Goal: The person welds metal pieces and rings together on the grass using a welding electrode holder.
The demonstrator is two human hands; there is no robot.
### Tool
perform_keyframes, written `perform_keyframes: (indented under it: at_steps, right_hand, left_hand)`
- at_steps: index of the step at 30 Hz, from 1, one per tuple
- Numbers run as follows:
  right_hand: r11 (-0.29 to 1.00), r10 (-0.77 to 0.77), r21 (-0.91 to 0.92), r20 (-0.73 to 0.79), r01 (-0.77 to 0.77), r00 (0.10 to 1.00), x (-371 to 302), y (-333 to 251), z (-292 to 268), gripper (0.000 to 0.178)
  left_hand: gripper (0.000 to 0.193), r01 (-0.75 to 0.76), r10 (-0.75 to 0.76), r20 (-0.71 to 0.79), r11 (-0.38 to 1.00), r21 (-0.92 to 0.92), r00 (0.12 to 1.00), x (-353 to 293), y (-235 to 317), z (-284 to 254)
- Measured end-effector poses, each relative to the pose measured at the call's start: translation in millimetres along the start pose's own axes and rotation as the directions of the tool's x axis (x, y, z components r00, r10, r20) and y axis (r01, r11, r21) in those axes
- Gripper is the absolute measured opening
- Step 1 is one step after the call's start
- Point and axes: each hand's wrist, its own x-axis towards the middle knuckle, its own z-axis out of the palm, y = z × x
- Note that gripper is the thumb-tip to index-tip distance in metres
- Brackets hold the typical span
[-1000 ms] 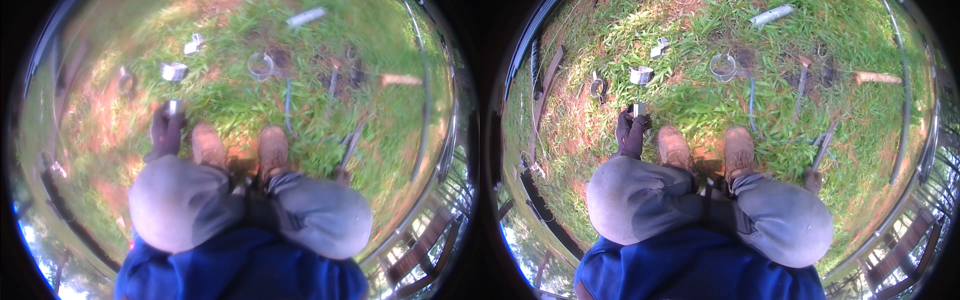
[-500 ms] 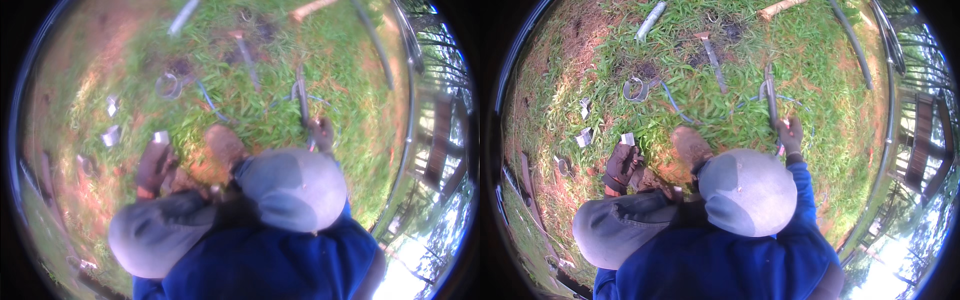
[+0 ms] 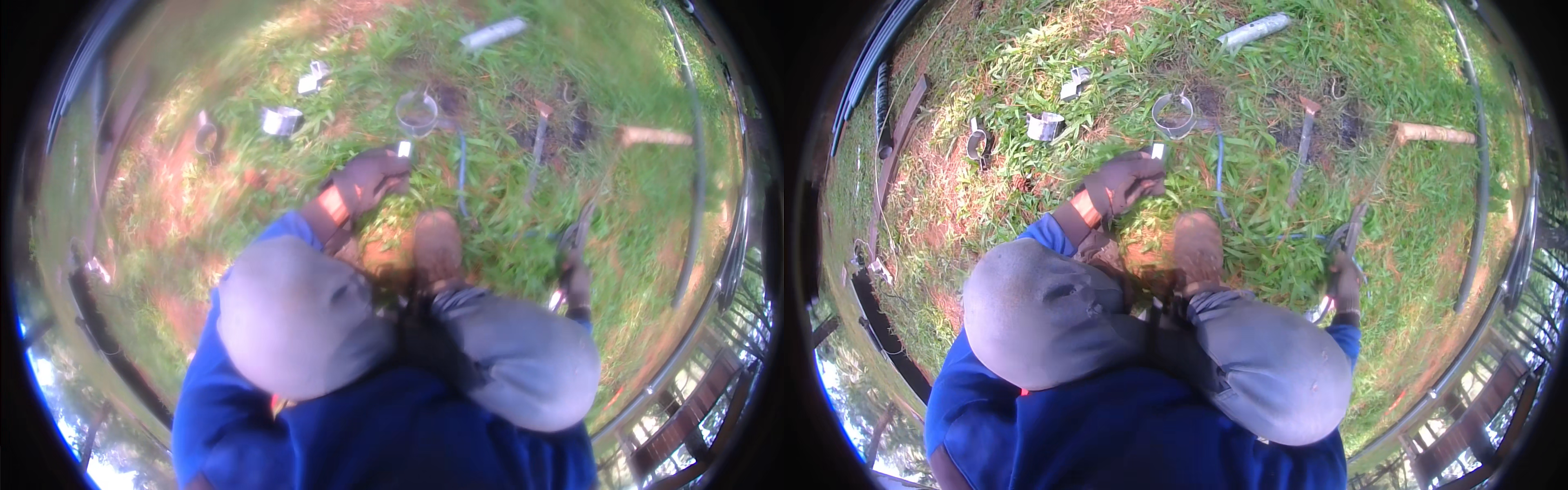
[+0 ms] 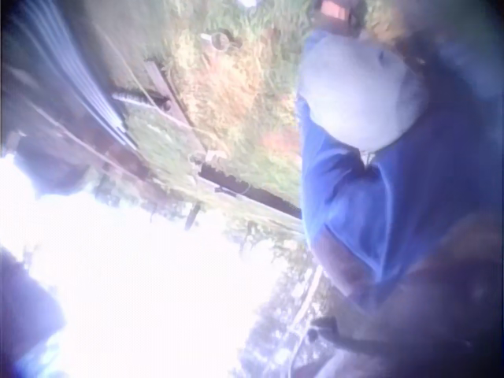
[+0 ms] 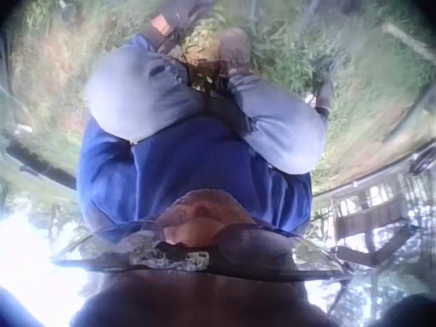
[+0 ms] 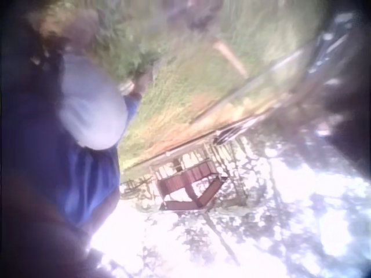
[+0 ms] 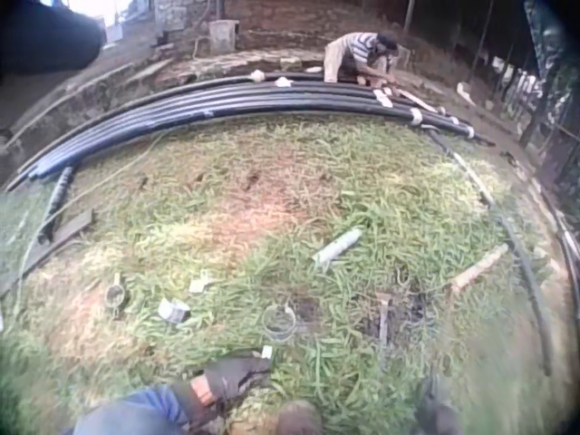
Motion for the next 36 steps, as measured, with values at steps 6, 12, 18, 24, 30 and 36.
perform_keyframes:
  at_steps: [6, 12, 18, 24, 30, 36]
  right_hand:
    - [0.954, -0.219, 0.147, -0.251, 0.261, 0.943, -85.3, -20.3, 11.8, 0.019]
    - [0.875, -0.191, 0.34, -0.41, 0.344, 0.892, -169.4, -65.0, 38.1, 0.016]
    - [0.892, -0.313, 0.234, -0.3, 0.387, 0.901, -188.3, -61.2, 38.8, 0.018]
    - [0.888, -0.44, 0.129, -0.047, 0.442, 0.897, -200.6, -84.3, 63.8, 0.019]
    - [0.9, -0.385, 0.172, -0.113, 0.4, 0.916, -191.7, -64.0, 71.0, 0.022]
    - [0.945, -0.291, 0.11, -0.148, 0.308, 0.945, -191.9, -46.6, 66.6, 0.027]
  left_hand:
    - [0.016, 0.293, -0.391, -0.007, 0.701, -0.65, 0.92, 31.7, 27.7, 16.2]
    - [0.022, 0.262, -0.397, -0.081, 0.732, -0.629, 0.914, 37.2, 19.5, 17.9]
    - [0.018, 0.151, -0.444, -0.226, 0.666, -0.731, 0.867, 27.7, 22.2, 28.0]
    - [0.021, -0.215, -0.299, -0.5, 0.644, -0.734, 0.813, 13.3, 14.2, 20.6]
    - [0.018, 0.029, -0.323, -0.389, 0.8, -0.599, 0.863, 32.0, 6.1, 31.0]
    - [0.018, 0.046, -0.295, -0.364, 0.827, -0.56, 0.883, 30.5, -4.8, 33.6]
